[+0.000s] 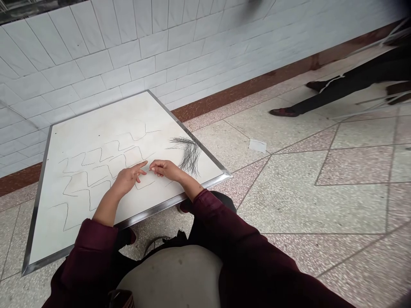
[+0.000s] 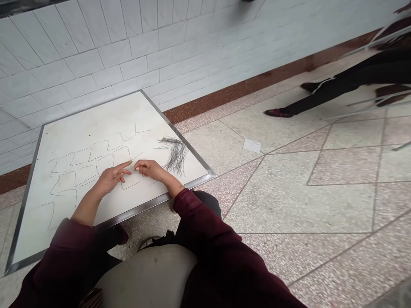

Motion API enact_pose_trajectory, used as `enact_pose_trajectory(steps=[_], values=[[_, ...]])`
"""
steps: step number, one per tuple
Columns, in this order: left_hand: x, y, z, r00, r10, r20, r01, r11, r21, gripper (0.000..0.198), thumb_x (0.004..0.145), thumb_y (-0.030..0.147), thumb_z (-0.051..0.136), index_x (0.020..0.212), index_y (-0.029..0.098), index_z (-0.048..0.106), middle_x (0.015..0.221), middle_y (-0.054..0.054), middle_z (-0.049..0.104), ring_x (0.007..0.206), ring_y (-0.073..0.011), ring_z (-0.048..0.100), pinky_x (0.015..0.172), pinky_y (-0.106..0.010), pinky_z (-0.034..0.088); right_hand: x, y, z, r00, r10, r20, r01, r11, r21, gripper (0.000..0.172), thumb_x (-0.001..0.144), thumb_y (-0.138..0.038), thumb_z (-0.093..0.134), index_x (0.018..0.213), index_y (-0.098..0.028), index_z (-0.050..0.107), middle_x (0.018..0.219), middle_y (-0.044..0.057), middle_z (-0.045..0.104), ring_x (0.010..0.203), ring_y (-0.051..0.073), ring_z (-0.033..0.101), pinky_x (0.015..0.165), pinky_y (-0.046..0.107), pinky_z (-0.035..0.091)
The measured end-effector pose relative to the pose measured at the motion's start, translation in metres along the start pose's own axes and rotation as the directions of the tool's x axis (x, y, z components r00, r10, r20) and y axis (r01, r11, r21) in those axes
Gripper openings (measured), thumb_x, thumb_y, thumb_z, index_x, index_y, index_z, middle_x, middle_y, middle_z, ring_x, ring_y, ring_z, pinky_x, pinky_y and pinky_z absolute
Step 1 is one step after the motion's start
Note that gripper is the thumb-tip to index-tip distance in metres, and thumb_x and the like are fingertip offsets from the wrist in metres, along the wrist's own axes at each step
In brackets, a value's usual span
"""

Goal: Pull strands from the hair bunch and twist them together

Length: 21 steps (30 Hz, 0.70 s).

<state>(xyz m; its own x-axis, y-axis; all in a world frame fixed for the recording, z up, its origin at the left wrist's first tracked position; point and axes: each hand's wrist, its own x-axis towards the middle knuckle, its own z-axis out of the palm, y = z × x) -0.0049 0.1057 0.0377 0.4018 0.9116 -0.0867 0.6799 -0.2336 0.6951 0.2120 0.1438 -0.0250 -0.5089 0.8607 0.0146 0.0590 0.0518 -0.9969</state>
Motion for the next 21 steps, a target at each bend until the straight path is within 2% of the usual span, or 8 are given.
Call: enact_pose_trajectory(steps=[3,6,8,11,14,17,21], values=[[0.002,-0.005,0.004,1.000,-0.007,-0.011,0.008,1.000,0.009,0.057,0.087,0.017,0.037,0.140,0.036,0.046,0.107,0.000,0.072,0.068,-0.0126,0.063,0.071,-0.029,0.051,0.002,0.004,0.000,1.000,0.005,-0.003,-0.005,0.999,-0.041,0.019,0.083,-0.035,0.055,0.087,-0.018,0.062,0.062,-0.005,0.050,0.055,0.008,0.044,0.055,0.020,0.040],[0.006,-0.009,0.008,0.997,-0.031,-0.064,0.029,0.999,-0.032,0.056,0.087,0.017,0.041,0.141,0.033,0.045,0.107,-0.001,0.072,0.074,-0.0138,0.067,0.075,-0.030,0.053,0.007,0.007,0.003,0.997,0.013,-0.081,-0.023,0.992,-0.127,0.018,0.085,-0.033,0.053,0.089,-0.018,0.063,0.065,-0.005,0.053,0.055,0.008,0.047,0.056,0.021,0.041],[0.010,-0.012,0.012,0.989,-0.061,-0.132,0.052,0.996,-0.065,0.056,0.087,0.016,0.043,0.140,0.031,0.046,0.108,-0.002,0.071,0.080,-0.0146,0.069,0.079,-0.031,0.053,0.010,0.007,0.007,0.983,-0.002,-0.183,-0.047,0.964,-0.263,0.017,0.087,-0.030,0.052,0.092,-0.020,0.064,0.069,-0.003,0.058,0.058,0.009,0.050,0.058,0.021,0.042],[0.016,-0.017,0.018,0.967,-0.113,-0.227,0.098,0.992,-0.075,0.056,0.086,0.012,0.043,0.139,0.029,0.048,0.109,-0.003,0.069,0.084,-0.0151,0.070,0.079,-0.030,0.053,0.011,0.005,0.010,0.955,-0.070,-0.289,-0.086,0.865,-0.495,0.019,0.088,-0.029,0.056,0.104,-0.023,0.065,0.081,-0.001,0.066,0.071,0.012,0.057,0.067,0.023,0.043],[0.022,-0.022,0.023,0.945,-0.137,-0.296,0.130,0.991,-0.042,0.053,0.087,0.011,0.041,0.135,0.028,0.052,0.104,-0.002,0.070,0.089,-0.0164,0.069,0.079,-0.030,0.052,0.008,0.006,0.008,0.949,-0.167,-0.266,-0.053,0.750,-0.659,0.024,0.090,-0.029,0.058,0.113,-0.023,0.062,0.095,0.003,0.069,0.086,0.016,0.059,0.077,0.027,0.044],[0.026,-0.026,0.026,0.927,-0.124,-0.354,0.147,0.988,0.038,0.049,0.087,0.012,0.044,0.132,0.027,0.055,0.100,-0.001,0.072,0.093,-0.0190,0.067,0.081,-0.032,0.051,-0.001,0.009,0.001,0.948,-0.259,-0.184,0.026,0.640,-0.768,0.022,0.091,-0.026,0.057,0.111,-0.019,0.064,0.096,0.007,0.069,0.094,0.020,0.056,0.085,0.032,0.042],[0.030,-0.031,0.030,0.889,-0.134,-0.438,0.195,0.976,0.096,0.047,0.085,0.011,0.048,0.128,0.025,0.059,0.099,-0.002,0.074,0.087,-0.0210,0.066,0.078,-0.035,0.051,-0.022,0.013,-0.005,0.918,-0.368,-0.146,0.106,0.585,-0.804,0.022,0.094,-0.030,0.053,0.107,-0.019,0.067,0.099,0.009,0.069,0.098,0.022,0.054,0.089,0.035,0.039]])
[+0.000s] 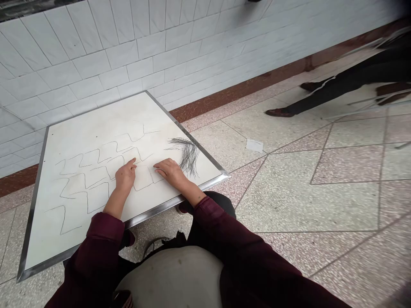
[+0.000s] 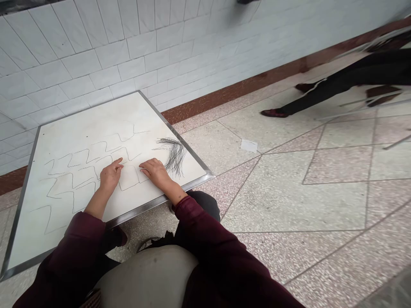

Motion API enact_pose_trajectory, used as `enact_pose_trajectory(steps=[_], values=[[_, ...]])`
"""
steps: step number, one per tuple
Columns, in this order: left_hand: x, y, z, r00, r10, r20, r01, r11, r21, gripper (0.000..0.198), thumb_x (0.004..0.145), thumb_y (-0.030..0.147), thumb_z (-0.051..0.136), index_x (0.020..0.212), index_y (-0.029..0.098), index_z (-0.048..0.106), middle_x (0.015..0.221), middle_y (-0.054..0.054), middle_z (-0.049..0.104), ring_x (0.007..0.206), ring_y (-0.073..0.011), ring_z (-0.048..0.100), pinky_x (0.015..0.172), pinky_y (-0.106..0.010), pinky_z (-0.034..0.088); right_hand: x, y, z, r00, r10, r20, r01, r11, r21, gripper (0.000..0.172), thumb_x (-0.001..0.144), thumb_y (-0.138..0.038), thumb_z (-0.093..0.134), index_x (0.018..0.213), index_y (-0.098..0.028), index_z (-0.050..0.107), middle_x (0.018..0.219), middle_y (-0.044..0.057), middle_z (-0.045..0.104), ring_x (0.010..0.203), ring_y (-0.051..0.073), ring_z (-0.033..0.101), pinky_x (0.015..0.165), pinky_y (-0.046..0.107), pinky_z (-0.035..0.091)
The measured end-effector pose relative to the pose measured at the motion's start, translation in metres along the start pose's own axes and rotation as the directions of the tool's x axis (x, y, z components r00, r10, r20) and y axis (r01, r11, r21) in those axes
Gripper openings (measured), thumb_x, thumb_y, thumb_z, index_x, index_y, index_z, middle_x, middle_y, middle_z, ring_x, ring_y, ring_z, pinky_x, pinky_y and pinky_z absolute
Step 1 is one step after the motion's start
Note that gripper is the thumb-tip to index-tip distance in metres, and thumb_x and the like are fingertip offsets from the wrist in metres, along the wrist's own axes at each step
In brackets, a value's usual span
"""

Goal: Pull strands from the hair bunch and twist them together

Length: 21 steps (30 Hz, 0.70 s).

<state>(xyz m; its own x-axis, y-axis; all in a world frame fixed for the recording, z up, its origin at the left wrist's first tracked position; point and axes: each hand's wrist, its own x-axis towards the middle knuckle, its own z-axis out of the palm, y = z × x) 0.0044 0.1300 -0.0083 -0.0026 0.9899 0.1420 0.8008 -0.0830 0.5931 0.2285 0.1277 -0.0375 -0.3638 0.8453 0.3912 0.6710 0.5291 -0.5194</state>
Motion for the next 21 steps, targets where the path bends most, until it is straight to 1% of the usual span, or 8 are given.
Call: enact_pose_trajectory(steps=[2,4,6,9,14,21], values=[[0.001,-0.002,0.004,0.999,0.015,-0.043,-0.015,1.000,0.010,0.046,0.084,0.010,0.048,0.126,0.024,0.061,0.096,-0.003,0.074,0.089,-0.0224,0.065,0.078,-0.036,0.050,-0.011,-0.001,-0.004,0.999,-0.034,-0.023,0.034,0.999,-0.006,0.025,0.094,-0.035,0.053,0.108,-0.020,0.067,0.101,0.009,0.068,0.101,0.023,0.053,0.091,0.036,0.037],[0.001,-0.004,0.008,0.996,0.037,-0.083,-0.036,0.999,0.020,0.045,0.083,0.009,0.049,0.124,0.023,0.063,0.093,-0.004,0.074,0.091,-0.0239,0.063,0.079,-0.037,0.050,-0.019,-0.002,-0.005,0.997,-0.077,-0.010,0.077,0.997,-0.018,0.026,0.094,-0.038,0.053,0.108,-0.021,0.067,0.103,0.009,0.069,0.103,0.023,0.052,0.092,0.037,0.035],[0.002,-0.006,0.011,0.993,0.055,-0.108,-0.052,0.998,0.031,0.045,0.083,0.009,0.050,0.123,0.023,0.064,0.091,-0.005,0.074,0.092,-0.0249,0.062,0.079,-0.038,0.050,-0.023,-0.003,-0.003,0.994,-0.111,0.014,0.112,0.993,-0.033,0.024,0.094,-0.037,0.053,0.106,-0.023,0.068,0.102,0.007,0.069,0.104,0.022,0.052,0.093,0.037,0.032],[0.004,-0.009,0.014,0.991,0.082,-0.102,-0.076,0.995,0.059,0.044,0.083,0.009,0.051,0.122,0.022,0.064,0.090,-0.006,0.073,0.091,-0.0253,0.062,0.080,-0.038,0.050,-0.023,-0.001,0.004,0.992,-0.119,0.032,0.120,0.992,-0.048,0.022,0.096,-0.033,0.051,0.103,-0.023,0.070,0.100,0.006,0.070,0.102,0.021,0.053,0.093,0.037,0.031],[0.004,-0.013,0.017,0.993,0.099,-0.057,-0.093,0.991,0.100,0.046,0.083,0.008,0.052,0.126,0.021,0.061,0.101,-0.007,0.072,0.092,-0.0253,0.063,0.082,-0.041,0.049,-0.020,0.002,0.011,0.991,-0.132,0.029,0.133,0.990,-0.047,0.022,0.097,-0.032,0.050,0.099,-0.024,0.070,0.096,0.005,0.070,0.099,0.020,0.053,0.092,0.036,0.030],[0.002,-0.011,0.018,0.986,0.133,-0.096,-0.129,0.990,0.052,0.045,0.083,0.006,0.052,0.124,0.021,0.062,0.100,-0.007,0.072,0.094,-0.0247,0.062,0.084,-0.041,0.050,-0.019,-0.004,0.012,0.993,-0.120,-0.020,0.119,0.991,-0.054,0.023,0.097,-0.031,0.050,0.094,-0.022,0.071,0.090,0.004,0.071,0.095,0.019,0.055,0.090,0.036,0.033]])
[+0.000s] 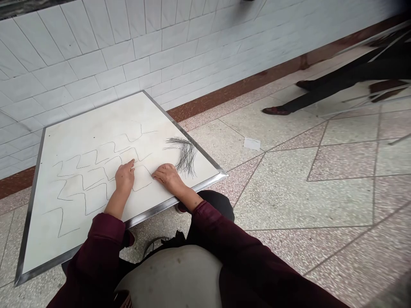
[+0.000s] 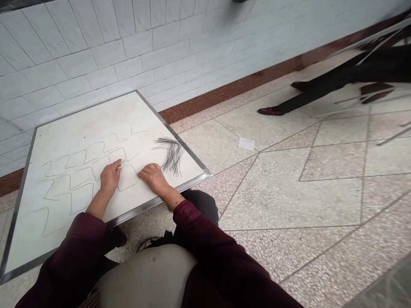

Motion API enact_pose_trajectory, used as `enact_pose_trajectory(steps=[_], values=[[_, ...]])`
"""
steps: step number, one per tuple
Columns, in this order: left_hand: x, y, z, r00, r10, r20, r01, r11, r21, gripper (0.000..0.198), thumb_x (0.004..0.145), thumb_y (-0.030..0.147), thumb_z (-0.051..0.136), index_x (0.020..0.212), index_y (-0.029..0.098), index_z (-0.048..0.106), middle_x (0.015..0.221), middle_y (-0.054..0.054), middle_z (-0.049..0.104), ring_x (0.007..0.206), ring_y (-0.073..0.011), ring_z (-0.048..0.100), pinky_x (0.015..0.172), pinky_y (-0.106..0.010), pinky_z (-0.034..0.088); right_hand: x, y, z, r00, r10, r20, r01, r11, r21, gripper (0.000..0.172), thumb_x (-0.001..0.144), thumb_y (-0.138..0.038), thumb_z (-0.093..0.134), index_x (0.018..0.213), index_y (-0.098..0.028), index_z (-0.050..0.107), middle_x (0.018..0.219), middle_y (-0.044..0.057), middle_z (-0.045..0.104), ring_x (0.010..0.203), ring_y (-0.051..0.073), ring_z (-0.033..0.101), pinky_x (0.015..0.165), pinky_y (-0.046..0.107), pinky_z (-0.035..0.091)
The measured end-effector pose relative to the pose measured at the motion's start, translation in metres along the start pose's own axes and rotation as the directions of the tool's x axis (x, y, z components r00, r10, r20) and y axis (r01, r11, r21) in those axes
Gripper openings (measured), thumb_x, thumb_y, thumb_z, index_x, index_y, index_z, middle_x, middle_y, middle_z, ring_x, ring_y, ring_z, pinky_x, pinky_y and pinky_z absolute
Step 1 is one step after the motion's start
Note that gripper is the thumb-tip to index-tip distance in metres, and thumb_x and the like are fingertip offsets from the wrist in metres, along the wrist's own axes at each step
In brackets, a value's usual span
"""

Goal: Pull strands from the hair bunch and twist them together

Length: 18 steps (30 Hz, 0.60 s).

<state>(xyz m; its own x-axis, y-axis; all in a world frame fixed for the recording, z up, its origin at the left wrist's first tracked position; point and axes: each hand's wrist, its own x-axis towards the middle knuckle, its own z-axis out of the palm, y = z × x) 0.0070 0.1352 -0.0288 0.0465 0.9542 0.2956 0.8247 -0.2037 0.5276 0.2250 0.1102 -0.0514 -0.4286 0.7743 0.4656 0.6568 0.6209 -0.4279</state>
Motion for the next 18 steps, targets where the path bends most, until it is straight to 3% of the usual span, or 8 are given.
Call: enact_pose_trajectory(steps=[4,9,13,16,18], values=[[-0.005,0.010,-0.017,0.996,0.014,-0.093,-0.019,0.998,-0.052,0.038,0.087,0.013,0.051,0.122,0.022,0.064,0.097,-0.005,0.073,0.091,-0.0222,0.063,0.083,-0.040,0.051,-0.002,0.000,-0.006,0.979,0.046,-0.198,-0.034,0.998,0.061,0.018,0.095,-0.029,0.054,0.093,-0.022,0.070,0.090,0.004,0.071,0.092,0.020,0.057,0.088,0.037,0.039],[-0.049,0.030,-0.050,0.967,-0.068,-0.244,0.008,0.971,-0.240,0.035,0.094,0.027,0.048,0.126,0.025,0.060,0.109,-0.004,0.070,0.097,-0.0175,0.065,0.078,-0.031,0.054,-0.016,0.005,-0.024,0.875,0.173,-0.453,-0.082,0.974,0.213,0.012,0.093,-0.027,0.057,0.094,-0.024,0.068,0.085,0.003,0.069,0.088,0.020,0.060,0.083,0.037,0.046],[-0.106,0.033,-0.050,0.976,-0.061,-0.210,0.002,0.964,-0.267,0.034,0.094,0.027,0.049,0.125,0.023,0.061,0.101,-0.005,0.070,0.090,-0.0165,0.066,0.064,-0.025,0.053,-0.041,0.000,-0.030,0.829,0.309,-0.466,-0.178,0.936,0.304,0.013,0.093,-0.028,0.055,0.093,-0.023,0.068,0.085,0.004,0.067,0.077,0.018,0.060,0.070,0.034,0.049],[-0.137,0.026,-0.039,0.992,0.007,-0.128,-0.042,0.962,-0.271,0.032,0.093,0.025,0.049,0.122,0.021,0.062,0.101,-0.006,0.069,0.087,-0.0158,0.065,0.072,-0.027,0.052,-0.058,-0.005,-0.030,0.830,0.373,-0.415,-0.244,0.912,0.330,0.016,0.093,-0.029,0.053,0.093,-0.022,0.067,0.084,0.004,0.066,0.070,0.016,0.058,0.063,0.031,0.048],[-0.147,0.019,-0.034,0.993,-0.008,-0.114,-0.022,0.965,-0.263,0.031,0.093,0.026,0.049,0.119,0.020,0.064,0.103,-0.007,0.067,0.082,-0.0150,0.064,0.071,-0.027,0.052,-0.063,-0.003,-0.032,0.827,0.399,-0.395,-0.282,0.904,0.323,0.017,0.093,-0.031,0.053,0.093,-0.022,0.067,0.084,0.004,0.066,0.070,0.015,0.057,0.064,0.030,0.048]])
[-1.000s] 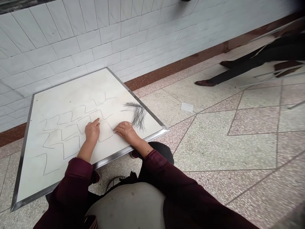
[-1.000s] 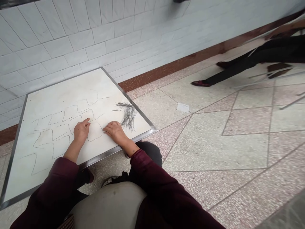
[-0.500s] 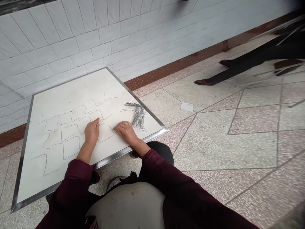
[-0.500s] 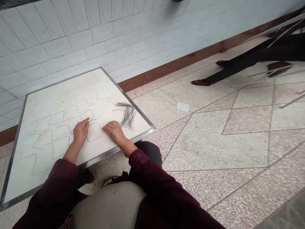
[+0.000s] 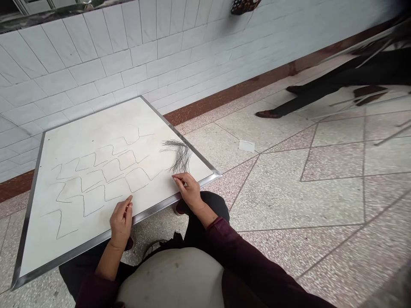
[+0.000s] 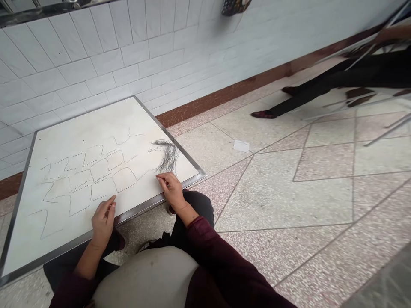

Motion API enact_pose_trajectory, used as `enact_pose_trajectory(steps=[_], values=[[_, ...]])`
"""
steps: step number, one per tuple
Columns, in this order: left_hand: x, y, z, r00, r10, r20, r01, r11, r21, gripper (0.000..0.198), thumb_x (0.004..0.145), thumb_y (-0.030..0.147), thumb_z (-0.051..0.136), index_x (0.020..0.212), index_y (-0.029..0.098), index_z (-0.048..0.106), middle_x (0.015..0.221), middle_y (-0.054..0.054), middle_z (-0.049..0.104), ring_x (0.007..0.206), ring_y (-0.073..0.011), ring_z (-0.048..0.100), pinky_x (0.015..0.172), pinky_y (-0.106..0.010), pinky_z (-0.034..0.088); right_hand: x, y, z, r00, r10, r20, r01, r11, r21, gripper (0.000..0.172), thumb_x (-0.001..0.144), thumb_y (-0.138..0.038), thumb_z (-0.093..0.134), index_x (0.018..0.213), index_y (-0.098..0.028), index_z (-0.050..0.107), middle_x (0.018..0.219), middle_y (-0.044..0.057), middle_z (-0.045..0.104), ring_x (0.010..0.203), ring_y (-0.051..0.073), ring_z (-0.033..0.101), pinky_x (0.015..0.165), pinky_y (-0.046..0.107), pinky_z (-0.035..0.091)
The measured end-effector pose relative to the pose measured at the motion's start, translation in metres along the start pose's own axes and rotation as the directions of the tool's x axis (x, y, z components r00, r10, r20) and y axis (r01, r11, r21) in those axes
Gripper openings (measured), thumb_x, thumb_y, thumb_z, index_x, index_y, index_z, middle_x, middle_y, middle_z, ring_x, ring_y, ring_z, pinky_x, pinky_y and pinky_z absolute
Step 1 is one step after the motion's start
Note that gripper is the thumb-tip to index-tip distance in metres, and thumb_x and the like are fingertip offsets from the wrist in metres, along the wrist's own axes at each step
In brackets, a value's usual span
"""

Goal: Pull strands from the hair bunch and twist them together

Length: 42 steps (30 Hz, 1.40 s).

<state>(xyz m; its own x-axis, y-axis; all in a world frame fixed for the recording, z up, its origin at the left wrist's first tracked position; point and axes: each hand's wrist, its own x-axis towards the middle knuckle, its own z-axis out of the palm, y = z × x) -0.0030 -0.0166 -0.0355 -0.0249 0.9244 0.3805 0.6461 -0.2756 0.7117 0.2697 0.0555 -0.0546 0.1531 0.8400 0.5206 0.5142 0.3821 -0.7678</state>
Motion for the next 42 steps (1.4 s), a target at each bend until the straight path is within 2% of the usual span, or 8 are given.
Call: enact_pose_trajectory(steps=[4,9,13,16,20,26,35,42], values=[[-0.002,-0.011,0.001,0.997,-0.055,-0.048,0.056,0.998,0.024,0.031,0.093,0.029,0.050,0.118,0.019,0.065,0.101,-0.006,0.067,0.078,-0.0147,0.062,0.070,-0.027,0.051,0.020,0.015,-0.014,0.991,0.111,-0.075,-0.118,0.989,-0.092,0.020,0.091,-0.033,0.053,0.093,-0.020,0.068,0.088,0.005,0.066,0.073,0.016,0.058,0.067,0.030,0.047],[-0.002,-0.015,0.002,0.998,-0.023,-0.052,0.024,0.999,0.023,0.029,0.094,0.029,0.048,0.114,0.019,0.066,0.097,-0.005,0.068,0.082,-0.0157,0.063,0.076,-0.029,0.051,0.067,0.037,-0.031,0.975,0.202,-0.093,-0.218,0.947,-0.234,0.019,0.087,-0.029,0.053,0.093,-0.019,0.068,0.087,0.005,0.065,0.078,0.018,0.057,0.077,0.033,0.045],[-0.004,-0.017,0.003,0.998,-0.042,-0.038,0.043,0.999,0.021,0.028,0.094,0.028,0.047,0.112,0.020,0.067,0.098,-0.005,0.069,0.085,-0.0165,0.063,0.077,-0.030,0.051,0.096,0.042,-0.026,0.962,0.270,-0.044,-0.267,0.897,-0.352,0.020,0.086,-0.028,0.052,0.093,-0.020,0.069,0.092,0.006,0.063,0.081,0.020,0.056,0.076,0.033,0.044],[-0.004,-0.019,0.003,0.999,-0.047,-0.023,0.047,0.999,0.015,0.027,0.093,0.027,0.048,0.112,0.021,0.067,0.104,-0.005,0.069,0.091,-0.0177,0.063,0.080,-0.031,0.051,0.109,0.041,-0.012,0.963,0.269,0.030,-0.228,0.864,-0.448,0.019,0.087,-0.028,0.052,0.095,-0.022,0.069,0.095,0.007,0.062,0.093,0.024,0.055,0.077,0.033,0.043],[-0.005,-0.020,0.004,0.999,-0.036,-0.006,0.036,0.999,0.011,0.027,0.093,0.027,0.048,0.112,0.021,0.067,0.106,-0.006,0.069,0.093,-0.0185,0.064,0.081,-0.031,0.051,0.117,0.042,0.005,0.961,0.261,0.092,-0.158,0.790,-0.592,0.020,0.088,-0.028,0.052,0.096,-0.020,0.068,0.100,0.010,0.061,0.100,0.027,0.052,0.080,0.034,0.042],[-0.005,-0.019,0.005,0.999,-0.037,0.020,0.036,0.998,0.050,0.027,0.093,0.026,0.047,0.111,0.021,0.067,0.104,-0.005,0.069,0.095,-0.0186,0.064,0.083,-0.031,0.051,0.123,0.047,0.015,0.943,0.312,0.114,-0.147,0.700,-0.699,0.024,0.088,-0.034,0.054,0.099,-0.018,0.068,0.105,0.012,0.061,0.101,0.028,0.052,0.084,0.036,0.041],[-0.004,-0.017,0.004,1.000,-0.014,0.022,0.013,0.999,0.051,0.026,0.093,0.025,0.047,0.109,0.021,0.067,0.105,-0.005,0.070,0.094,-0.0184,0.065,0.082,-0.032,0.051,0.127,0.051,0.022,0.944,0.306,0.124,-0.141,0.713,-0.687,0.026,0.085,-0.031,0.055,0.104,-0.017,0.067,0.108,0.015,0.060,0.101,0.030,0.053,0.084,0.040,0.043],[-0.004,-0.018,0.005,1.000,-0.022,0.020,0.022,0.999,0.046,0.027,0.093,0.026,0.047,0.110,0.021,0.067,0.104,-0.005,0.070,0.093,-0.0180,0.065,0.081,-0.031,0.051,0.126,0.048,0.017,0.940,0.330,0.092,-0.206,0.760,-0.616,0.015,0.083,-0.024,0.054,0.090,-0.020,0.067,0.101,0.010,0.062,0.096,0.025,0.055,0.081,0.036,0.044]])
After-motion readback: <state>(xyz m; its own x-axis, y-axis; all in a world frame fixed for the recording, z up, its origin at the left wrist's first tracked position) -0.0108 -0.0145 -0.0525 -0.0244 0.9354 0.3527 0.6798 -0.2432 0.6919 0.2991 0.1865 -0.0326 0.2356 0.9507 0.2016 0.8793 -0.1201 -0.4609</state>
